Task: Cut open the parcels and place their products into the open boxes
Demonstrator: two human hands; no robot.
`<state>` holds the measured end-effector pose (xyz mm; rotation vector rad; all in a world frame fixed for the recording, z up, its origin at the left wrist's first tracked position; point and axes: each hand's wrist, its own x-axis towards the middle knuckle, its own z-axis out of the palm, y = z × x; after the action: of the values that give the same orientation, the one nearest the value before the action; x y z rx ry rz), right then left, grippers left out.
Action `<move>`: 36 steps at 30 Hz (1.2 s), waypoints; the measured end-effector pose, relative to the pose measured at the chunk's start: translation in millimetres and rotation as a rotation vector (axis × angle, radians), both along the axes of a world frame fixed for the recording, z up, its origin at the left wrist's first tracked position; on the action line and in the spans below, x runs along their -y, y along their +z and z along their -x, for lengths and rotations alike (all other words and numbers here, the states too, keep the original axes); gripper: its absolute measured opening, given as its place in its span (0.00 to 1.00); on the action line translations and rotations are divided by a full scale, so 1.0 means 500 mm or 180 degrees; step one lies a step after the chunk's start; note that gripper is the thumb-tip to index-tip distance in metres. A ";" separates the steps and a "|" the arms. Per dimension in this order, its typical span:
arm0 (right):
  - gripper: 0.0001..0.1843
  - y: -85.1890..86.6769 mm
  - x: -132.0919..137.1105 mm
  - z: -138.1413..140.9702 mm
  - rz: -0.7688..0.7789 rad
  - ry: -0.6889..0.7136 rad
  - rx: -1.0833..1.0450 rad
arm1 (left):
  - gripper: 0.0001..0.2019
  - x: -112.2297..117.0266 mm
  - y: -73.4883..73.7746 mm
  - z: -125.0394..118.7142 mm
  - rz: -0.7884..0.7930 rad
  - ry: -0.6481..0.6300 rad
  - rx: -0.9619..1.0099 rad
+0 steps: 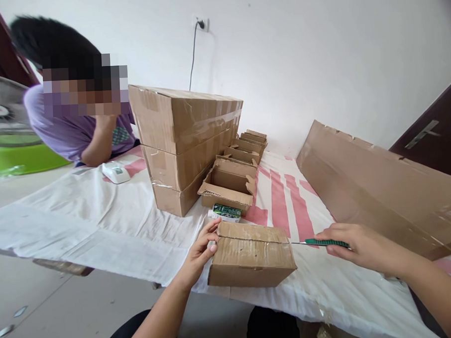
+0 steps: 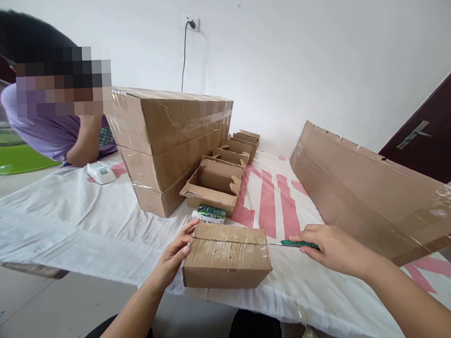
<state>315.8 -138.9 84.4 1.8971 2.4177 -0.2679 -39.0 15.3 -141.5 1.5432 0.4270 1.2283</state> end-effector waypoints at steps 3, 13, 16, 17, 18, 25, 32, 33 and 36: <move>0.18 0.003 0.012 -0.008 -0.0267 -0.0021 -0.0050 | 0.11 0.000 -0.002 -0.001 -0.0005 -0.0029 0.0000; 0.18 -0.018 -0.006 0.052 -0.0389 0.0382 -0.0098 | 0.10 -0.003 -0.013 -0.004 -0.0023 -0.0041 0.0068; 0.18 -0.020 -0.009 0.050 -0.0375 0.0432 -0.0108 | 0.10 -0.003 -0.011 -0.004 -0.0018 -0.0016 0.0054; 0.18 -0.021 -0.009 0.048 -0.0368 0.0450 -0.0101 | 0.10 -0.003 -0.010 -0.004 -0.0016 -0.0008 0.0046; 0.18 -0.022 -0.008 0.047 -0.0368 0.0462 -0.0070 | 0.10 -0.002 -0.008 -0.004 -0.0011 -0.0004 0.0037; 0.17 -0.064 0.005 0.079 -0.0641 0.0246 0.0555 | 0.18 0.000 -0.002 -0.007 -0.0201 0.0008 0.0051; 0.15 -0.086 0.022 0.099 -0.0807 0.0063 0.0955 | 0.16 0.002 -0.002 -0.008 -0.0479 0.0107 -0.0078; 0.14 -0.081 0.025 0.093 -0.0760 0.0030 0.0918 | 0.16 0.003 -0.001 -0.007 -0.0488 0.0109 -0.0093; 0.15 -0.059 0.033 0.067 -0.0667 -0.0050 0.0562 | 0.16 0.003 0.003 -0.004 -0.0453 0.0076 -0.0124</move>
<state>282.3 -155.5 54.8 1.9263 2.3948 0.1529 -36.9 13.6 -139.8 1.6894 0.3913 1.2714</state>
